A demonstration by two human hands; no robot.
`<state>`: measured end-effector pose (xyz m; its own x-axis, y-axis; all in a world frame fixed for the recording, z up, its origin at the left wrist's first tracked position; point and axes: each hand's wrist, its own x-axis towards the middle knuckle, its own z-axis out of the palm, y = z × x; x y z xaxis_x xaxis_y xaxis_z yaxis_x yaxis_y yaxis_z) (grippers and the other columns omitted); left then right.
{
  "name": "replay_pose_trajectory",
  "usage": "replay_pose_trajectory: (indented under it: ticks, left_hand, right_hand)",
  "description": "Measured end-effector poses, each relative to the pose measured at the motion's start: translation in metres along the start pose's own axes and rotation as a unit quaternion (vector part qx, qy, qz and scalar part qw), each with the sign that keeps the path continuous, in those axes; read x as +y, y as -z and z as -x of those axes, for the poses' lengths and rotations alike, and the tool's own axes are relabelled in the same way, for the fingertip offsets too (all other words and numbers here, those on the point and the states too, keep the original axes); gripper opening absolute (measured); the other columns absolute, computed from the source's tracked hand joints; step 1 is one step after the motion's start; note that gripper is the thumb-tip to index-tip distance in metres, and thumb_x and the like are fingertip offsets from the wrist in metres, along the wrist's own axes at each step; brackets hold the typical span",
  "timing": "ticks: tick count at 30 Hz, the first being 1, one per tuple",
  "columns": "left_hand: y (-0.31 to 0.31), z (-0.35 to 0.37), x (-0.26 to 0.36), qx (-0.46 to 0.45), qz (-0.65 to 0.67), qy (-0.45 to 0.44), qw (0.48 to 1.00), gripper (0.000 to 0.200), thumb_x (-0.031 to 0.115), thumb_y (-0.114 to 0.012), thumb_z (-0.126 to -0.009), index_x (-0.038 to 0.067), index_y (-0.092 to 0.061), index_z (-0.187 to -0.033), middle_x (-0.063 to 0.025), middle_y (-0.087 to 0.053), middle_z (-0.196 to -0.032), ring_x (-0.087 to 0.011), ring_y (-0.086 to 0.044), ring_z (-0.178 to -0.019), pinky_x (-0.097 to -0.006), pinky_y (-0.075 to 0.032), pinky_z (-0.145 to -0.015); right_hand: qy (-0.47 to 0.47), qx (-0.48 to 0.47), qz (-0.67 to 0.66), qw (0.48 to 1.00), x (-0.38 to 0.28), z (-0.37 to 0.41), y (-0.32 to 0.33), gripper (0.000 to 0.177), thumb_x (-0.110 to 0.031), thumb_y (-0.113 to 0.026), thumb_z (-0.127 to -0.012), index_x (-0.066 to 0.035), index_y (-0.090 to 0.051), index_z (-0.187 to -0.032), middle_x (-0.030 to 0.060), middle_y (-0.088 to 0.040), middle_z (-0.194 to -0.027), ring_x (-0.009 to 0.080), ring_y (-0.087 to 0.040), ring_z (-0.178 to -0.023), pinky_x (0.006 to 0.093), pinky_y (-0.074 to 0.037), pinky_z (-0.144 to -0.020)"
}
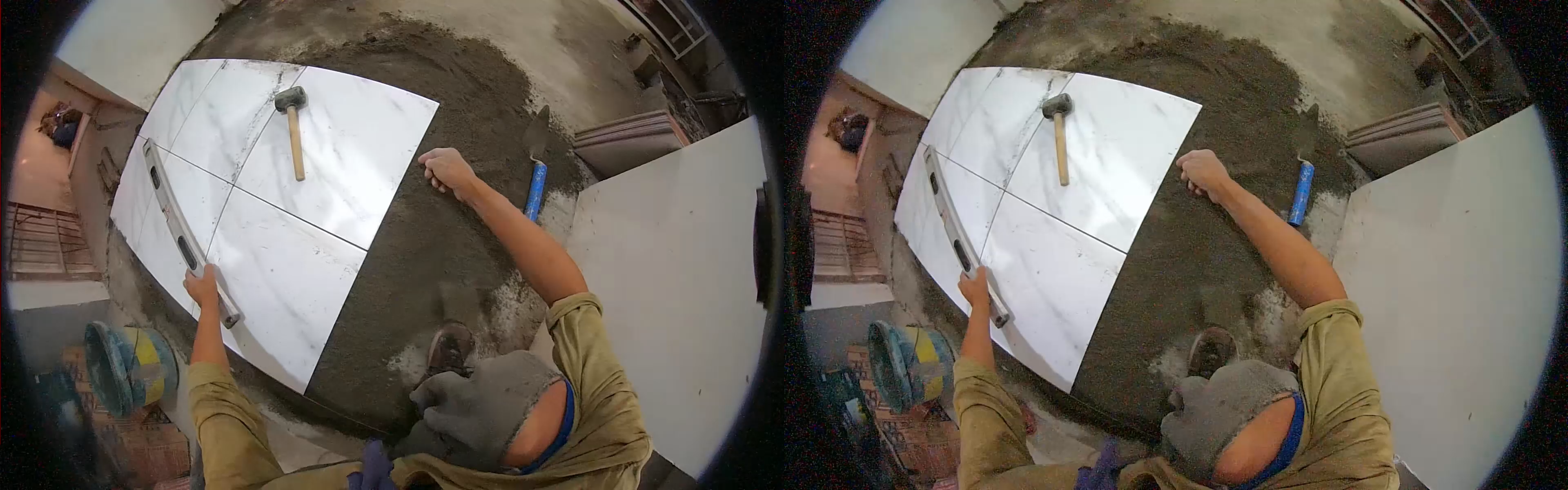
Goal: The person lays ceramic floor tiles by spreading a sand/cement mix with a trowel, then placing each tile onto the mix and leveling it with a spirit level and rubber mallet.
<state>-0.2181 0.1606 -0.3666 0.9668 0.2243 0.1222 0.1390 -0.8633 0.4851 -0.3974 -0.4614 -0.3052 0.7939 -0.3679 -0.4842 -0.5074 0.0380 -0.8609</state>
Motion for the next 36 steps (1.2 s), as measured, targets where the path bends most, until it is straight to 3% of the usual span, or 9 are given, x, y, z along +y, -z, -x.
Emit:
replay_pose_trajectory:
  ticks: [8, 10, 13, 17, 20, 24, 29, 30, 36]
  left_hand:
    - [-0.030, -0.010, 0.047, 0.073, -0.244, 0.125, 0.959, 0.073, 0.040, -0.066, -0.076, -0.004, -0.050, -0.132, -0.0268, -0.049, -0.128, -0.0431, -0.052, -0.115, -0.0483, -0.047, -0.098]
    - [-0.125, -0.062, -0.011, 0.244, -0.102, -0.109, 0.958, 0.064, 0.020, -0.065, -0.079, 0.000, -0.046, -0.136, -0.0223, -0.049, -0.130, -0.0362, -0.050, -0.119, -0.0434, -0.041, -0.104]
    - [-0.146, -0.030, 0.147, -0.106, 0.146, -0.189, 0.965, 0.045, 0.014, -0.056, -0.089, 0.000, -0.054, -0.132, -0.0215, -0.058, -0.119, -0.0366, -0.053, -0.116, -0.0424, -0.041, -0.104]
    - [-0.154, 0.016, 0.294, -0.135, -0.003, -0.135, 0.982, 0.079, 0.053, -0.066, -0.083, 0.007, -0.043, -0.143, -0.0205, -0.055, -0.129, -0.0369, -0.054, -0.120, -0.0497, -0.045, -0.100]
    - [-0.162, 0.010, 0.327, -0.220, -0.027, -0.085, 0.972, 0.059, 0.036, -0.061, -0.088, 0.005, -0.046, -0.135, -0.0219, -0.055, -0.128, -0.0415, -0.057, -0.115, -0.0517, -0.048, -0.096]
    - [-0.134, -0.002, 0.327, -0.281, -0.040, -0.178, 0.942, 0.038, 0.021, -0.055, -0.090, 0.000, -0.053, -0.122, -0.0248, -0.057, -0.124, -0.0444, -0.059, -0.112, -0.0513, -0.049, -0.095]
    - [-0.224, -0.058, 0.146, -0.053, 0.041, -0.177, 0.982, 0.030, 0.025, -0.050, -0.094, 0.001, -0.056, -0.111, -0.0272, -0.062, -0.111, -0.0458, -0.062, -0.102, -0.0525, -0.050, -0.087]
    - [-0.136, -0.026, 0.187, -0.084, 0.153, 0.046, 0.984, 0.030, 0.027, -0.048, -0.095, 0.003, -0.055, -0.112, -0.0267, -0.063, -0.109, -0.0454, -0.064, -0.098, -0.0530, -0.051, -0.086]
    - [-0.105, -0.057, 0.095, 0.028, 0.102, 0.181, 0.978, 0.033, 0.026, -0.050, -0.094, -0.001, -0.062, -0.108, -0.0250, -0.068, -0.098, -0.0448, -0.068, -0.093, -0.0530, -0.054, -0.082]
  right_hand:
    - [-0.104, -0.064, -0.095, 0.988, -0.007, 0.011, -0.017, 0.031, -0.010, -0.049, -0.095, -0.001, -0.058, -0.123, 0.0025, -0.057, -0.076, 0.0103, -0.052, -0.059, 0.0252, -0.042, -0.047]
    - [-0.103, -0.069, -0.093, 0.988, -0.005, 0.009, -0.023, 0.029, -0.011, -0.049, -0.096, -0.001, -0.058, -0.122, 0.0018, -0.057, -0.076, 0.0098, -0.051, -0.059, 0.0250, -0.041, -0.047]
    - [-0.096, -0.065, -0.097, 0.988, -0.005, 0.005, -0.031, 0.019, -0.012, -0.049, -0.096, -0.003, -0.059, -0.109, 0.0012, -0.056, -0.077, 0.0091, -0.049, -0.057, 0.0248, -0.040, -0.046]
    - [-0.088, -0.071, -0.106, 0.988, -0.009, 0.001, -0.038, 0.009, -0.012, -0.050, -0.095, -0.006, -0.056, -0.093, 0.0016, -0.055, -0.075, 0.0096, -0.049, -0.054, 0.0257, -0.040, -0.044]
    - [-0.107, -0.064, -0.104, 0.987, -0.012, -0.001, -0.042, 0.010, -0.013, -0.051, -0.094, -0.006, -0.055, -0.088, 0.0020, -0.055, -0.073, 0.0103, -0.049, -0.054, 0.0266, -0.041, -0.045]
    - [-0.138, -0.072, -0.140, 0.978, -0.005, -0.005, -0.041, 0.012, -0.016, -0.053, -0.095, -0.006, -0.055, -0.088, 0.0033, -0.058, -0.075, 0.0120, -0.053, -0.054, 0.0281, -0.043, -0.046]
    - [-0.147, -0.048, -0.156, 0.976, -0.009, -0.002, -0.037, 0.012, -0.016, -0.054, -0.094, -0.005, -0.055, -0.089, 0.0041, -0.060, -0.076, 0.0125, -0.055, -0.053, 0.0287, -0.045, -0.047]
    - [-0.151, -0.052, -0.164, 0.973, -0.007, -0.005, -0.036, 0.011, -0.015, -0.054, -0.094, -0.005, -0.055, -0.090, 0.0047, -0.060, -0.076, 0.0130, -0.055, -0.053, 0.0289, -0.046, -0.047]
    - [-0.144, -0.040, -0.194, 0.970, -0.003, -0.004, -0.047, 0.011, -0.012, -0.054, -0.094, -0.001, -0.055, -0.095, 0.0081, -0.061, -0.079, 0.0151, -0.056, -0.058, 0.0300, -0.048, -0.050]
